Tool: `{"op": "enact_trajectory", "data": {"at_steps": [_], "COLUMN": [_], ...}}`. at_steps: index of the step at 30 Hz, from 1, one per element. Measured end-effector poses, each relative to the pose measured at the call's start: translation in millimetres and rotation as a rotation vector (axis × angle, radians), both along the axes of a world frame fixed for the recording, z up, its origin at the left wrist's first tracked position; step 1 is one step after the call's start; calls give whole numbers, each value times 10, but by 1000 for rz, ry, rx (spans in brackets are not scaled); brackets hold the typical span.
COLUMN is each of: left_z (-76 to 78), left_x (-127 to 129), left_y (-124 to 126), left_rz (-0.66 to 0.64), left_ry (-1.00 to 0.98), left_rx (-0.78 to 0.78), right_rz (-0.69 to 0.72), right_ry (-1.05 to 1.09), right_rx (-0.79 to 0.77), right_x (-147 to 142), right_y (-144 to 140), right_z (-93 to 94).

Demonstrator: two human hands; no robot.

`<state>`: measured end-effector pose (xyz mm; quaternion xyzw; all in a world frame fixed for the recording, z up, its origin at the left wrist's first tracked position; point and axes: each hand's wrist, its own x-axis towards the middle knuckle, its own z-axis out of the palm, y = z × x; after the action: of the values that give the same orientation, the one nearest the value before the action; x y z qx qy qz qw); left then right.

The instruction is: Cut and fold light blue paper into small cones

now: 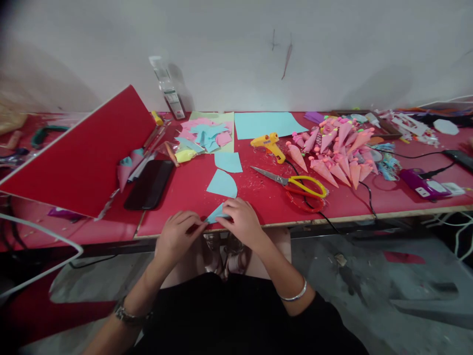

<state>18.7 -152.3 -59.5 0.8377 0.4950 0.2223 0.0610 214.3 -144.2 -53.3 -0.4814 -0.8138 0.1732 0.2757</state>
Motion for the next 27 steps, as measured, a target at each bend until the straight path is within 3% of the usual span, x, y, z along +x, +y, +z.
{"op": "enact_trajectory", "data": {"at_steps": [16,22,27], "left_z": [91,89,81], "left_x": [67,-2,-156], "left_y": [-41,-8,36], "left_rz": [193,133,-58], "left_ry": [11,21,-9], "left_rx": [-159,-208,-159], "right_rz": [-172,-191,-173], "right_ry": [-137,-204,-254], "right_rx": [1,17,15], "right_x": [-105,-120,-118], "right_y": [35,35,37], "right_z": [-31,-38,-33]}}
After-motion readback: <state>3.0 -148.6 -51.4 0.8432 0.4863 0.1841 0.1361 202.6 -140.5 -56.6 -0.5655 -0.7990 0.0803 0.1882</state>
